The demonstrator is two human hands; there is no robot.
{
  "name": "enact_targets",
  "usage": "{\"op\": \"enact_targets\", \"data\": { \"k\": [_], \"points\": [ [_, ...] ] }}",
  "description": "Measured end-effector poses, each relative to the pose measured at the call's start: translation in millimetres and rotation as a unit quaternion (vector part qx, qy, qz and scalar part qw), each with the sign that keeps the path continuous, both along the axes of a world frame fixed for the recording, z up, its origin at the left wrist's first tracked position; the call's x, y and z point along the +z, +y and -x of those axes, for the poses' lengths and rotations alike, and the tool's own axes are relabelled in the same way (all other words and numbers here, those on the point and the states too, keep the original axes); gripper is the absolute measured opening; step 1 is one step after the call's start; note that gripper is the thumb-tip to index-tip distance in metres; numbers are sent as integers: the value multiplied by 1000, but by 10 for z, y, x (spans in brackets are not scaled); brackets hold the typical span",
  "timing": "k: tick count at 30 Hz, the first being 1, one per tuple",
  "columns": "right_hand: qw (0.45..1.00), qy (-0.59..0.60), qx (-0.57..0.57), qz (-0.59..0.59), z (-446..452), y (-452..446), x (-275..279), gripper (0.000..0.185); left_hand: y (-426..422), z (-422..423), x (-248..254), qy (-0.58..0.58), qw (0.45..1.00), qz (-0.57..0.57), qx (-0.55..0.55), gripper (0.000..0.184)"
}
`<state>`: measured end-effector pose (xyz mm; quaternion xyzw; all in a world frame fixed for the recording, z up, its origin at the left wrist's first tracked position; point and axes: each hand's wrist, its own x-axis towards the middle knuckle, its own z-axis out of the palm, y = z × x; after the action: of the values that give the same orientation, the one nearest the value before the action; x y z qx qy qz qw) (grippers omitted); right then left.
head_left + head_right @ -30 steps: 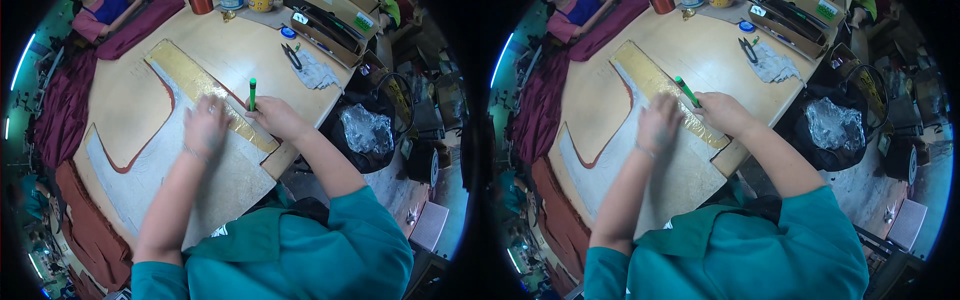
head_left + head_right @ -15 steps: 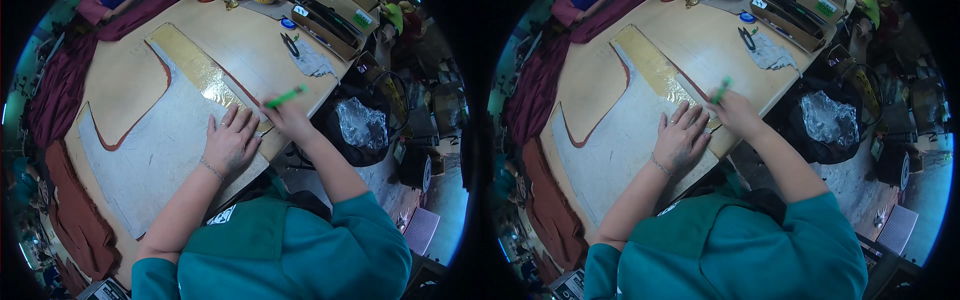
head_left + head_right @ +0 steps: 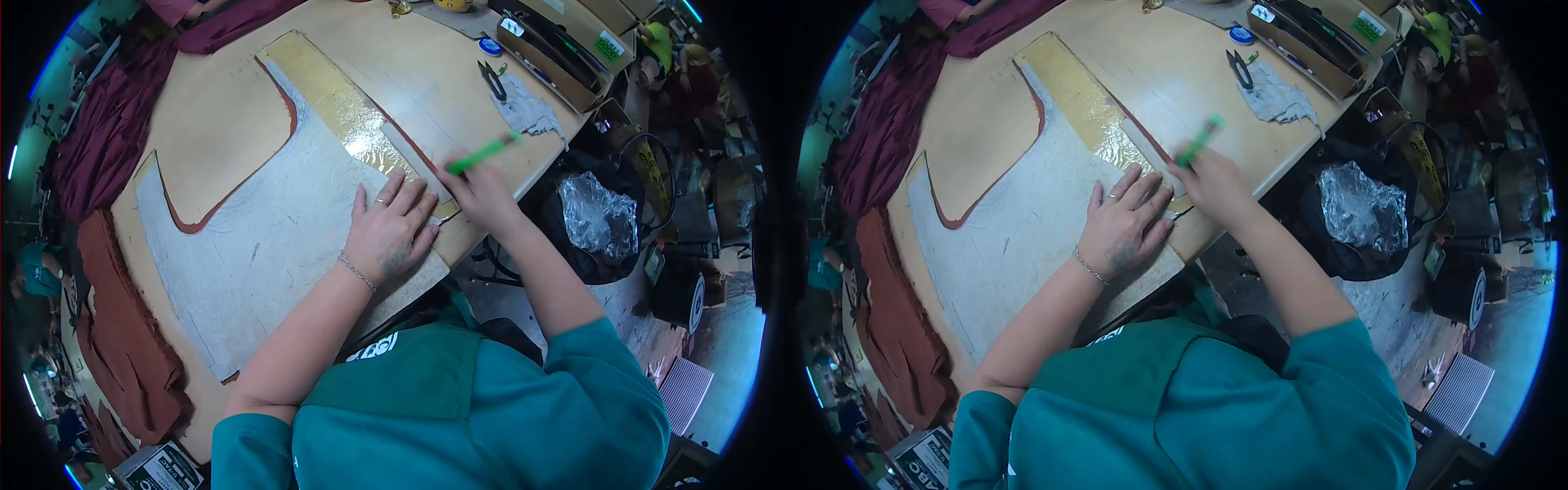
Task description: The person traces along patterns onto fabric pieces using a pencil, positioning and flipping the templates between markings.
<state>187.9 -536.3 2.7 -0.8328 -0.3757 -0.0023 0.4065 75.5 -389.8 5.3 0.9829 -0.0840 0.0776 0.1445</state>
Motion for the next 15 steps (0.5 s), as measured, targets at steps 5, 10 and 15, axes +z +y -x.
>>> {"op": "enact_targets", "data": {
  "k": [5,10,15],
  "points": [
    [998,25,-8,-48,-522,846,-14,18,-5,22,-4,1,1000,2,9,40],
    [998,22,8,64,9,-12,103,17,0,11,-2,3,1000,13,14,40],
    [999,47,8,-9,361,-433,568,15,-2,21,-12,-37,999,27,7,37]
  ]
}}
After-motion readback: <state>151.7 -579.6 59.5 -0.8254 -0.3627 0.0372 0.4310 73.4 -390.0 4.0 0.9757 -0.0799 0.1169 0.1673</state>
